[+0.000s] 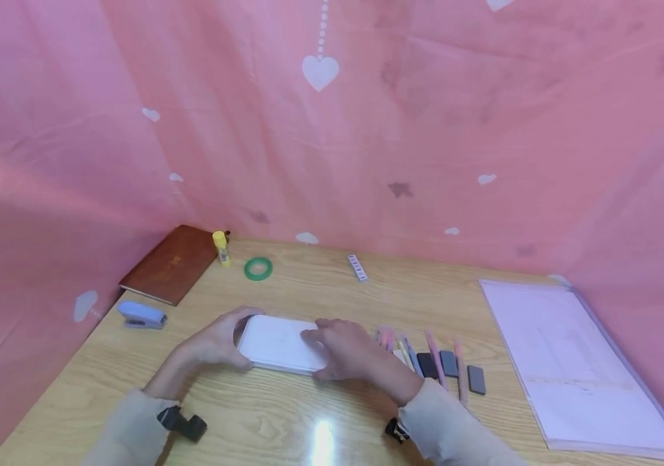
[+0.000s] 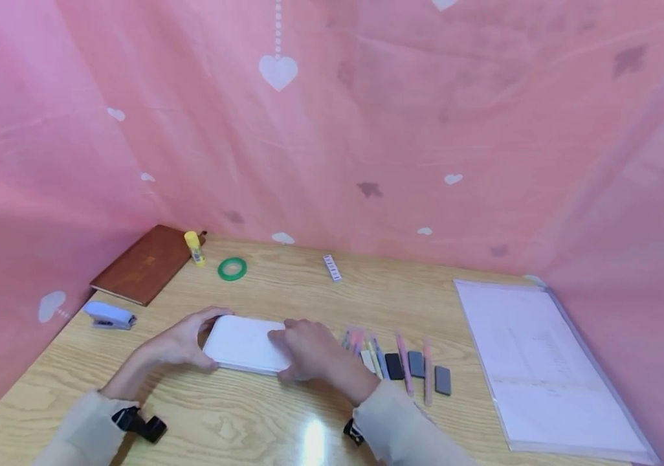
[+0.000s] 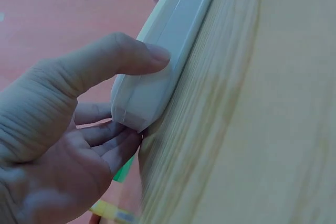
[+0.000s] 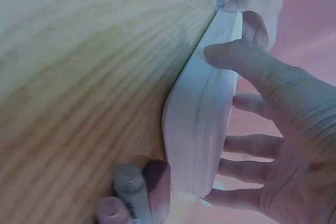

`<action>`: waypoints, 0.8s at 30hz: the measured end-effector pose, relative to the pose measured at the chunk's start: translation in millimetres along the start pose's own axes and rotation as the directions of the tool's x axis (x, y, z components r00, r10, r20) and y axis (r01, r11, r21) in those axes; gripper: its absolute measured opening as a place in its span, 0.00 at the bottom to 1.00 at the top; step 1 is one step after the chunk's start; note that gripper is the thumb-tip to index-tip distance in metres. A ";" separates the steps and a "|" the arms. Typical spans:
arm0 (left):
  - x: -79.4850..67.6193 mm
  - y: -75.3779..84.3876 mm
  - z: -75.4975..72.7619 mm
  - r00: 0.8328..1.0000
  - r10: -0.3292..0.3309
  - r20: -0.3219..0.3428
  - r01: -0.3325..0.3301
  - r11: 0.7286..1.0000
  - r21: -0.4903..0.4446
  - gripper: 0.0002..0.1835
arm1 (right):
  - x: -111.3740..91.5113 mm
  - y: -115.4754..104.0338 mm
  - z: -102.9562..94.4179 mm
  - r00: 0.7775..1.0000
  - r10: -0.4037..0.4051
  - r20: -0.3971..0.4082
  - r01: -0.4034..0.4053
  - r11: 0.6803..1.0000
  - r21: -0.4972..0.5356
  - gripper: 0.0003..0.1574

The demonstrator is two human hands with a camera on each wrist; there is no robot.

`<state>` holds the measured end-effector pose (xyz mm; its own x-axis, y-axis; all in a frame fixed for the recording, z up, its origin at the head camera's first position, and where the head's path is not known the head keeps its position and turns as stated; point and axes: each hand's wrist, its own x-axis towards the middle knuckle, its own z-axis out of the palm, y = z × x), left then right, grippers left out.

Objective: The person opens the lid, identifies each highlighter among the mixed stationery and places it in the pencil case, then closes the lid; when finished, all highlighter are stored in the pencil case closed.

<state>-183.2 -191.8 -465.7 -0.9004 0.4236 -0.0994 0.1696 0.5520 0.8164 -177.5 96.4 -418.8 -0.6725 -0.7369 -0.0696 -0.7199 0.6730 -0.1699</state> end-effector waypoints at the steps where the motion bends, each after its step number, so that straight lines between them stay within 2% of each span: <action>1: 0.2 -1.1 0.3 1.000 -0.005 -0.004 0.005 1.000 -0.002 0.50 | 2.2 1.5 -0.8 1.000 -0.003 0.008 0.003 1.000 0.007 0.46; 8: 0.5 -2.5 2.7 0.998 -0.045 -0.047 0.046 0.999 0.026 0.51 | 15.7 18.6 -7.2 0.998 -0.056 0.020 0.054 0.997 0.062 0.44; 10: 0.4 -2.8 2.4 0.998 -0.033 -0.049 0.034 0.999 0.029 0.52 | 18.5 23.6 -10.0 0.997 -0.075 0.018 0.072 0.988 0.134 0.41; 12: 0.3 -2.4 2.0 0.999 -0.027 -0.047 0.029 0.999 0.030 0.53 | 20.6 29.2 -12.6 0.997 -0.077 0.015 0.071 0.967 0.246 0.38; 14: 0.2 -3.0 1.0 0.999 -0.007 -0.035 0.008 1.000 0.020 0.54 | 22.1 34.9 -15.1 0.997 -0.080 0.016 0.068 0.927 0.369 0.33; 17: -0.5 -3.8 -1.0 1.000 -0.007 -0.013 0.006 1.000 -0.030 0.56 | 22.5 45.0 -17.7 0.996 -0.081 0.026 0.055 0.845 0.533 0.27; 21: 1.3 -7.4 -3.1 1.000 0.012 -0.026 -0.015 0.991 -0.131 0.48 | 21.6 56.3 -21.9 0.998 -0.057 0.015 0.031 0.728 0.685 0.21; 23: 3.5 -10.2 -2.8 0.998 0.021 -0.052 -0.029 0.988 -0.152 0.42 | 22.3 59.9 -24.2 0.999 -0.002 -0.035 0.026 0.694 0.720 0.19; 24: 4.7 -11.4 -2.3 0.997 0.019 -0.070 -0.029 0.988 -0.150 0.40 | 22.6 60.5 -25.6 0.997 0.033 -0.075 0.032 0.688 0.725 0.18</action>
<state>-190.2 -197.8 -474.2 -0.9229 0.3826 -0.0439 0.1337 0.4253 0.8951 -240.7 122.1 -405.4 -0.7067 -0.7075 -0.0016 -0.3921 0.3935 -0.8315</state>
